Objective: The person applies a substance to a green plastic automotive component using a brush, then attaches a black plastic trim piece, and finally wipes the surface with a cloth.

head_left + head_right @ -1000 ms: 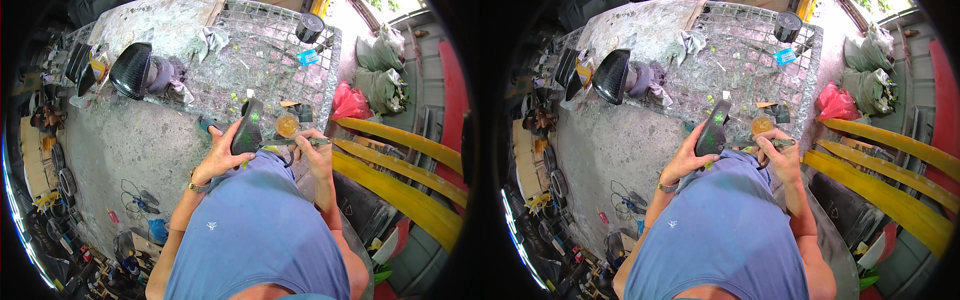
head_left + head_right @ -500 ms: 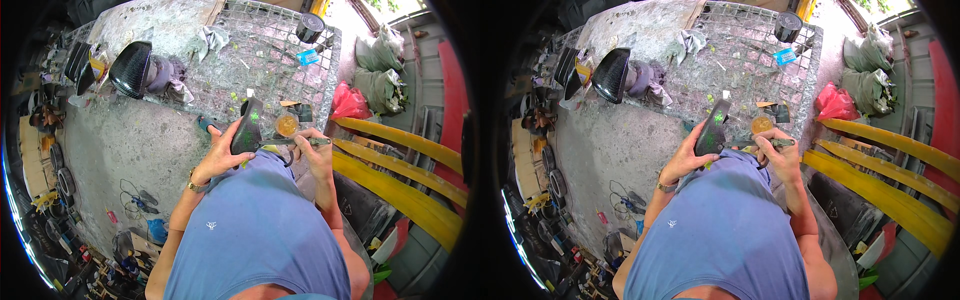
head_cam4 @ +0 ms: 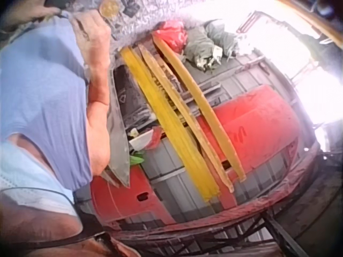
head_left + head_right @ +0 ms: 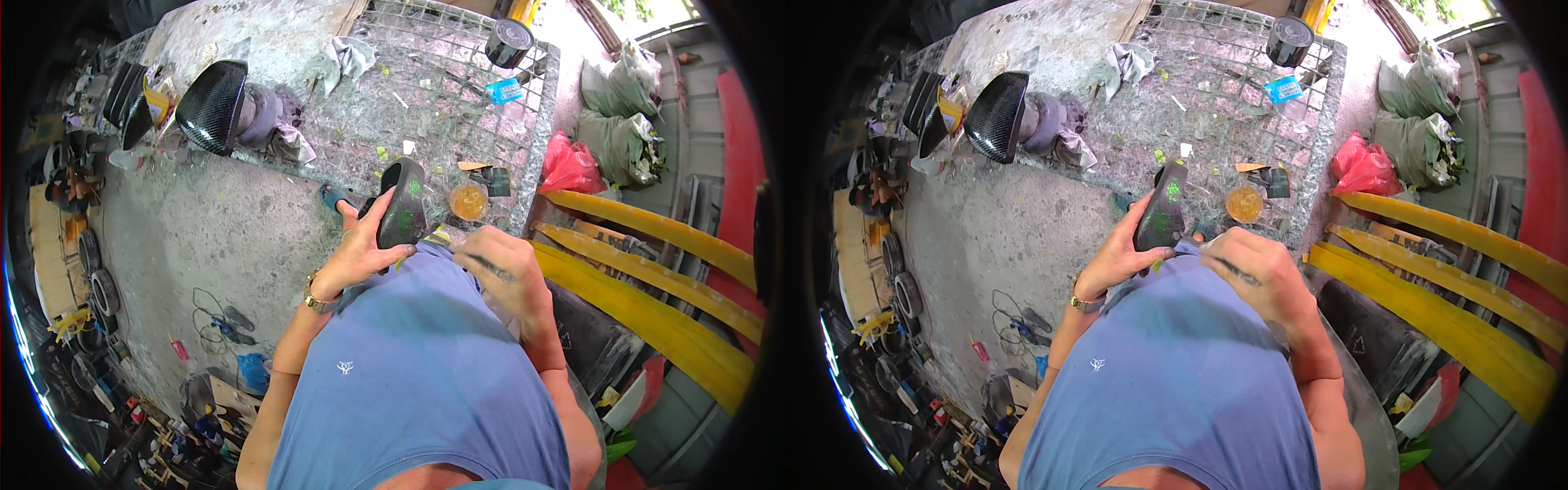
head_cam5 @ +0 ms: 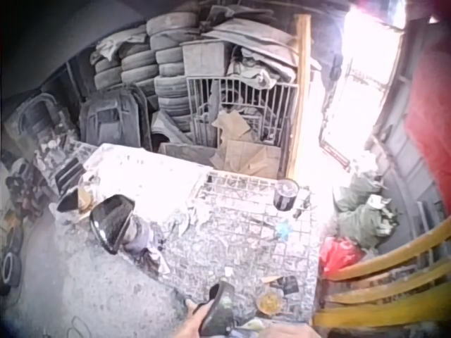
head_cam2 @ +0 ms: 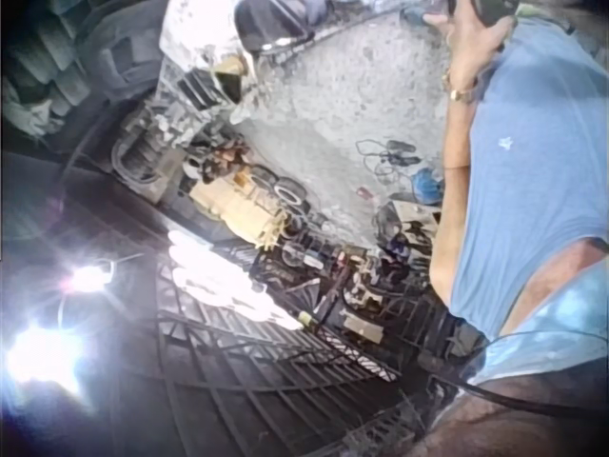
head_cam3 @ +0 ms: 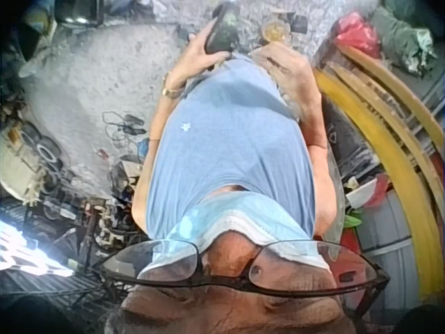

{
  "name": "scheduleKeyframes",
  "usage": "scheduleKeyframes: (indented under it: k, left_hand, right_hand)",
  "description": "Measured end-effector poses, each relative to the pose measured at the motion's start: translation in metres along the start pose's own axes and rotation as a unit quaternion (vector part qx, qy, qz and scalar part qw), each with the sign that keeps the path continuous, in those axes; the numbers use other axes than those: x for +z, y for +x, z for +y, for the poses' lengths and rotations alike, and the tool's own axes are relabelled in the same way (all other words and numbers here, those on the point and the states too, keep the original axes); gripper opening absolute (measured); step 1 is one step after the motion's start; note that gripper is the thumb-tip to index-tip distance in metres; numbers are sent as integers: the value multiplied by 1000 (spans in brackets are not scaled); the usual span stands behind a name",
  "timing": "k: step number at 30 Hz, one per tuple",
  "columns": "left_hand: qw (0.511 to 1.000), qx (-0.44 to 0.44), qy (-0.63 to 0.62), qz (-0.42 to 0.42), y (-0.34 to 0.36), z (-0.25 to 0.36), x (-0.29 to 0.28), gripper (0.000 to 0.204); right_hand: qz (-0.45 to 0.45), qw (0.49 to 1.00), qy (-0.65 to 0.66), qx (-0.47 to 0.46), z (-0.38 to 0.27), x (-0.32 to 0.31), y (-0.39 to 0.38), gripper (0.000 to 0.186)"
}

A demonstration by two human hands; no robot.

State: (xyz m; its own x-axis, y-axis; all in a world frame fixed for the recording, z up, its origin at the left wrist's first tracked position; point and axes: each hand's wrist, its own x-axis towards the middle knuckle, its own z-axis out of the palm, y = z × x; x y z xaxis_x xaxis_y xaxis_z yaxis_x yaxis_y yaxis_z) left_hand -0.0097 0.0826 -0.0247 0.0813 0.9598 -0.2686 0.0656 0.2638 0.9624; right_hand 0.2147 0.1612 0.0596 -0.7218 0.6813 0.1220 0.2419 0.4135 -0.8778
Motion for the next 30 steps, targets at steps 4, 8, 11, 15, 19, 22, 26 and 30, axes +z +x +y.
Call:
scheduleKeyframes:
  k: [4,8,11,15,19,22,26,30]
  left_hand:
    - [999,1,43,6,-1,-3,1,89]
    - [998,-29,-48,20,-1,-7,-4,91]
    - [999,-29,-36,26,0,-6,-5,92]
    - [999,-34,-23,31,1,-6,-5,92]
    - [998,-33,-28,39,0,-8,-5,92]
    - [999,-23,-29,37,2,-7,-5,91]
    - [999,-29,-33,24,2,-1,-7,91]
    - [999,-34,-29,27,1,-2,-7,90]
  right_hand:
    - [19,998,-1,58,5,4,-3,12]
    - [8,999,30,14,4,3,3,17]
    - [27,999,33,29,9,1,2,18]
    - [37,998,40,30,13,-2,2,19]
    - [29,997,61,38,16,-9,1,18]
    - [31,997,56,37,16,-10,1,18]
    - [19,997,64,41,18,-9,3,18]
    - [12,997,70,38,17,-8,7,18]
